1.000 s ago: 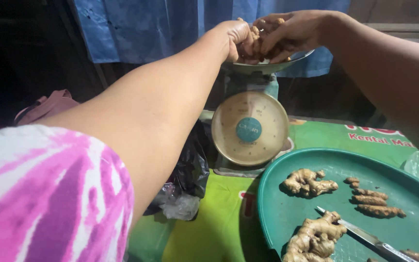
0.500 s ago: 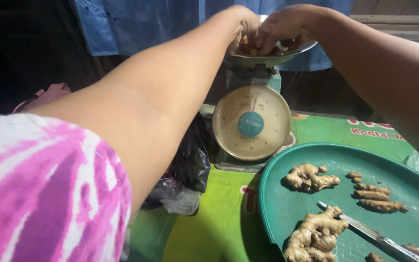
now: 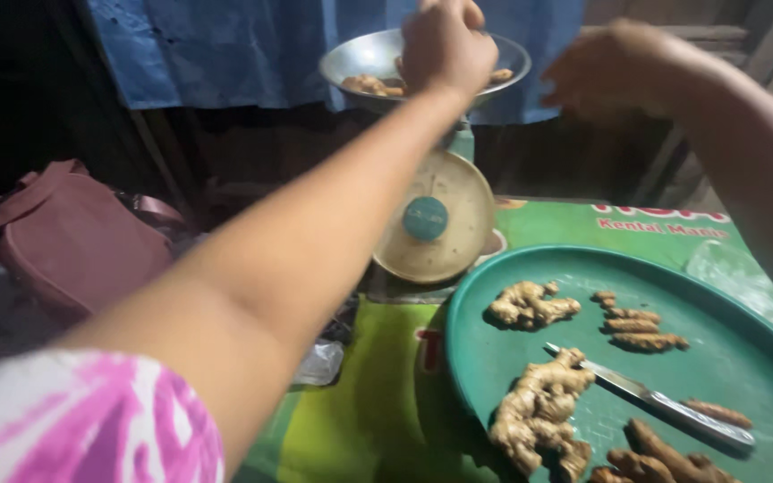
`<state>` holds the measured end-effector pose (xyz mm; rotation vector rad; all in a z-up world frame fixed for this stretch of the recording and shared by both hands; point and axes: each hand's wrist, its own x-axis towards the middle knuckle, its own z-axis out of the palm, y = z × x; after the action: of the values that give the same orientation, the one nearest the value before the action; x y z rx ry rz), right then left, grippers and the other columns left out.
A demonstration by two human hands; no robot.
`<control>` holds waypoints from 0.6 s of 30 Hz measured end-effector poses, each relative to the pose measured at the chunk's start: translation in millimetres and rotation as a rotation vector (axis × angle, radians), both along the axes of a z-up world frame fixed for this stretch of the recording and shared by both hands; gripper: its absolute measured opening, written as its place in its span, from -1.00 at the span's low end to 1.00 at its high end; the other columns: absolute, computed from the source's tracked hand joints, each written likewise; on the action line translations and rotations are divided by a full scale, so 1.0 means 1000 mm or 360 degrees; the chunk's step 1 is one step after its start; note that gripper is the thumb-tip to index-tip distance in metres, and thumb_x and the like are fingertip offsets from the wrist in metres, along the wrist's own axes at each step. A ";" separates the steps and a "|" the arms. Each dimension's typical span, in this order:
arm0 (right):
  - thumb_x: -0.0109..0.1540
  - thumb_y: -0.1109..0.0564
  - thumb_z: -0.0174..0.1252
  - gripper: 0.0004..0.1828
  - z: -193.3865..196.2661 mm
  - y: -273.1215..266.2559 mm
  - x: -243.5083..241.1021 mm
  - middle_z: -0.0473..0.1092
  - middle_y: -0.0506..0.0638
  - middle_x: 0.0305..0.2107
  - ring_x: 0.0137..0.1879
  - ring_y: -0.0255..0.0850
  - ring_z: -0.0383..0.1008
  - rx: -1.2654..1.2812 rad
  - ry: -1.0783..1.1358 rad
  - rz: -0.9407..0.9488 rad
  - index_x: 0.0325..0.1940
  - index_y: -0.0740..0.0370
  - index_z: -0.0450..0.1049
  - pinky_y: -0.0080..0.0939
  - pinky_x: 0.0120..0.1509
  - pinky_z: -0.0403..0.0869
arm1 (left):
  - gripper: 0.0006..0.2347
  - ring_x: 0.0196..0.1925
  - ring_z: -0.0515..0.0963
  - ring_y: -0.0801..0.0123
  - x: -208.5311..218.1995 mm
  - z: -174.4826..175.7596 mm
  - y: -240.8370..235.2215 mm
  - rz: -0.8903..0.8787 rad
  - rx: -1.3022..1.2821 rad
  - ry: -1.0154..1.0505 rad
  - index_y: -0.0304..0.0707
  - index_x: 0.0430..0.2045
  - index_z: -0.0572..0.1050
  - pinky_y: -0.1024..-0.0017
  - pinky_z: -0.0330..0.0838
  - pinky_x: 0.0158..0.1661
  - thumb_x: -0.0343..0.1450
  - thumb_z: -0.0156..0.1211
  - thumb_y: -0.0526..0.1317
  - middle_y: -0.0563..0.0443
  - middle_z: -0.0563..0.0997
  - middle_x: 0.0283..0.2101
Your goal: The person unpacks ginger from a plastic bag onto a green tray, then repeatedly places pieces into the pan of a mechanical scale, adjusts the quantity, and returns excess to the tray. A knife is visible on the tray but not used. The person continues weighing until the end of the clip.
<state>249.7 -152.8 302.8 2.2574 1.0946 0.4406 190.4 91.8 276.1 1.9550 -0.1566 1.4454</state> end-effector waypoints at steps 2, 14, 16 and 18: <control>0.27 0.01 0.14 -0.64 -0.046 -0.043 -0.002 0.42 -0.32 0.17 0.30 -0.30 0.45 -0.0647 -0.0194 0.0006 0.17 -0.23 0.49 -0.27 0.22 0.51 | -0.92 -0.08 0.58 -0.08 -0.025 -0.026 -0.036 -0.0157 0.0108 -0.0116 -0.12 -0.54 0.54 -0.08 0.37 -0.09 0.21 0.16 -0.36 -0.14 0.59 -0.27; 0.08 -0.11 0.49 -0.41 -0.241 -0.191 -0.194 0.59 -0.04 -0.17 -0.09 -0.21 0.60 0.0667 0.1535 -0.1930 0.19 -0.09 0.56 -0.18 -0.05 0.65 | -0.83 -0.14 0.71 0.08 -0.086 -0.194 -0.208 -0.1245 0.0796 0.1081 -0.17 -0.46 0.69 0.21 0.57 -0.08 0.16 0.23 -0.29 -0.18 0.72 -0.27; 0.04 -0.07 0.44 -0.43 -0.245 -0.186 -0.208 0.64 -0.06 -0.22 -0.11 -0.22 0.64 0.0654 0.1561 -0.1900 0.15 -0.10 0.59 -0.18 -0.07 0.65 | -0.81 -0.04 0.66 0.03 -0.091 -0.208 -0.222 -0.1221 0.0876 0.1238 -0.17 -0.37 0.67 0.17 0.53 -0.02 0.20 0.27 -0.24 -0.19 0.70 -0.18; 0.04 -0.14 0.40 -0.46 -0.247 -0.181 -0.214 0.65 -0.07 -0.26 -0.15 -0.23 0.65 0.0593 0.1492 -0.1796 0.11 -0.09 0.62 -0.20 -0.09 0.62 | -0.75 0.08 0.59 -0.05 -0.096 -0.217 -0.231 -0.1149 0.0997 0.1414 -0.14 -0.22 0.65 0.13 0.48 0.08 0.25 0.28 -0.19 -0.22 0.64 -0.04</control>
<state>35.7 -334.2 55.5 3.0117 -0.1220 -1.0204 94.2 -139.3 59.2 2.4532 -0.8646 -0.0063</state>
